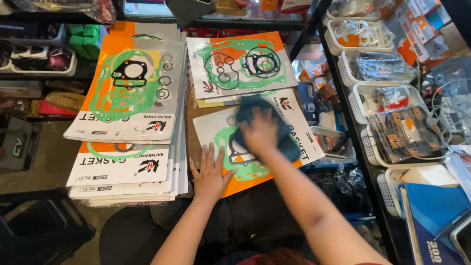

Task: Cleaning and wiping individual motorcycle engine gasket sets with a cloth in a storage area.

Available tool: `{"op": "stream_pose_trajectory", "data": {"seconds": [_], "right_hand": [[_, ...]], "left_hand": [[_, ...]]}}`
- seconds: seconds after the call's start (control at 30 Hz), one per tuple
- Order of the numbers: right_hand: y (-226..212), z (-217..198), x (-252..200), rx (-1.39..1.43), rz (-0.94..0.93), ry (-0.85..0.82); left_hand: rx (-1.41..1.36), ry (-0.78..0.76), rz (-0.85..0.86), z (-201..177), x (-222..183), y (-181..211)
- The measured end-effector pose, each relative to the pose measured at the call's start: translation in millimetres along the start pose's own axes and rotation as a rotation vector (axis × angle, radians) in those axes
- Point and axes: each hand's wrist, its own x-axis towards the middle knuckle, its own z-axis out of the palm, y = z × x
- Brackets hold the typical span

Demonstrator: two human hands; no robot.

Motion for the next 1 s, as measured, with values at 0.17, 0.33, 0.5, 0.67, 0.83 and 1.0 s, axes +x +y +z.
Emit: {"op": "stream_pose_trajectory", "data": {"seconds": [0.17, 0.33, 0.5, 0.67, 0.83, 1.0], "right_hand": [[-32.3, -9.2, -67.4, 0.117, -0.748, -0.241], [0.0, -16.5, -12.5, -0.055, -0.460, -0.116], [11.7, 49.2, 36.1, -0.321, -0.091, 0.021], [-61.7, 11.2, -10.8, 0.025, -0.921, -0.116], [-79.7, 13.8, 12.2, -0.096, -0.877, -0.313], [-88.5, 20.8, -2.2, -0.203, -0.643, -0.331]], "left_hand": [[0.084, -0.001, -0.021, 23.3, -1.5, -7.4], [0.002, -0.027, -0.028, -8.6, -0.5, 2.9], [-0.004, 0.014, -0.005, -0.3, 0.6, -0.8], [0.037, 0.048, 0.002, 10.9, -1.1, -2.9], [-0.017, 0.013, -0.005, 1.2, -0.2, -1.0], [-0.094, -0.067, -0.023, -10.3, 0.0, 0.0]]}}
